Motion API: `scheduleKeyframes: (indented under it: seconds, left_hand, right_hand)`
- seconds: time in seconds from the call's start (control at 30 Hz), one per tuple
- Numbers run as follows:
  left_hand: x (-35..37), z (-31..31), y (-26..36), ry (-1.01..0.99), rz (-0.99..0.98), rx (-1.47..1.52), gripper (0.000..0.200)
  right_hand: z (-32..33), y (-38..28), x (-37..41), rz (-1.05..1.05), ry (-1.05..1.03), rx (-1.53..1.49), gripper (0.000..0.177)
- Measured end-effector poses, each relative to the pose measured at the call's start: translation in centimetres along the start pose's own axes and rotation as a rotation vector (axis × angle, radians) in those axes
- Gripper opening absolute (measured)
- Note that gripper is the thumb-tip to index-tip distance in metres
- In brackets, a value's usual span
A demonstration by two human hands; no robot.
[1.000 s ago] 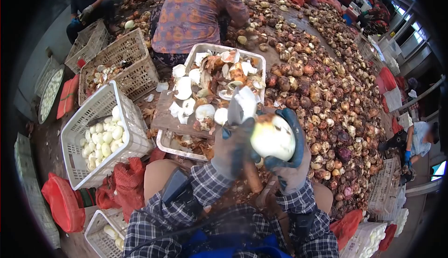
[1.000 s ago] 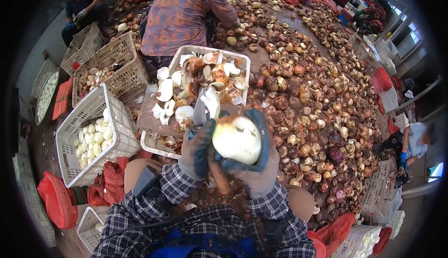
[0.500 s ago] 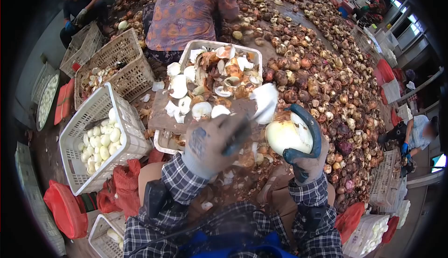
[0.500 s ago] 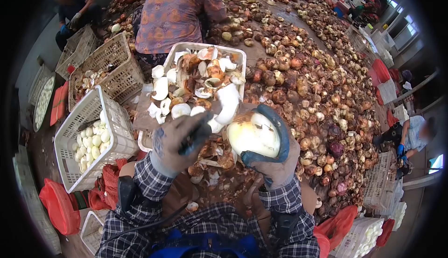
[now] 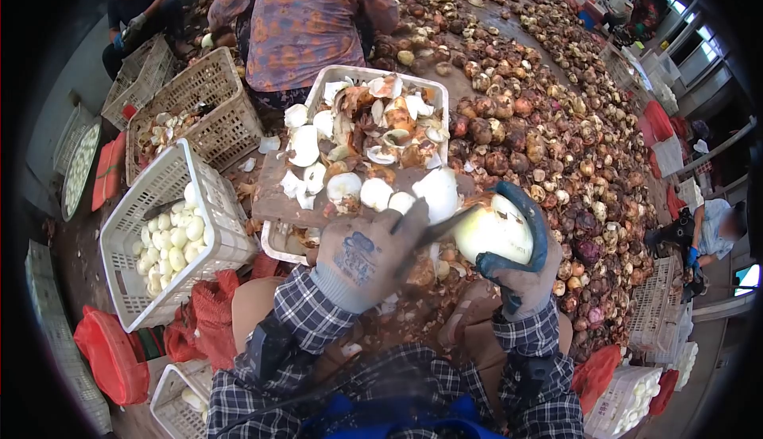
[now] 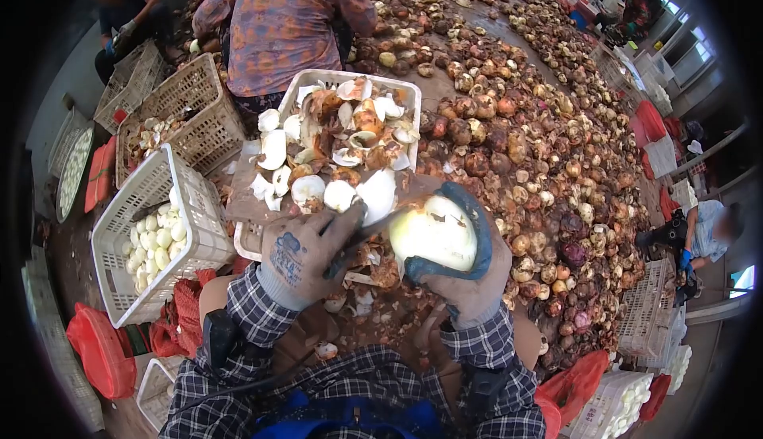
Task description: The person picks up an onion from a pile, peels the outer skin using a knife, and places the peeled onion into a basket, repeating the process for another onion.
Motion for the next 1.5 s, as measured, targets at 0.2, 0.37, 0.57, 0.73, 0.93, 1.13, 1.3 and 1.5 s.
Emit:
scheduleKeyframes:
  seconds: [0.2,0.37,0.57,0.73,0.93,1.13,1.3,1.5]
  left_hand:
    - [-0.2,-1.1,0.6,0.024,-0.061,-0.008,0.063]
    - [-0.3,-1.0,-0.1,0.069,-0.073,0.064,0.062]
    - [-0.4,0.0,0.4,-0.062,-0.05,0.026,0.058]
    - [-0.3,-0.4,-0.4,-0.049,-0.049,0.118,0.06]
    - [0.2,0.0,0.2,0.027,-0.16,0.102,0.057]
    - [-0.3,-1.2,0.6,0.053,0.009,0.268,0.047]
    - [-0.4,-1.6,-1.2,0.117,0.289,0.954,0.026]
    - [0.0,-3.2,-0.4,0.477,0.107,0.807,0.032]
  right_hand:
    - [0.6,0.2,0.2,-0.038,0.013,-0.025,0.083]
    - [0.6,0.5,-0.1,-0.016,-0.055,-0.103,0.085]
    - [1.4,0.5,-0.2,0.105,-0.066,0.164,0.089]
    - [1.3,0.8,-0.4,0.056,-0.103,0.055,0.092]
    - [1.4,0.6,-0.5,0.04,-0.064,0.055,0.088]
    - [1.0,0.7,-0.6,0.021,-0.004,0.158,0.085]
    - [0.5,0.5,-0.3,-0.094,-0.068,-0.165,0.076]
    - [0.4,2.5,0.0,-0.293,-0.033,-0.719,0.067]
Point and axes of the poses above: each hand's wrist, its own x-axis away from the middle knuckle, its own z-axis out of the back of the hand, y = z × x, the point moved 2 cm from there along -x, towards the middle knuckle, and after that the axes turned 8 degrees about -z, right-handed, at the moved point
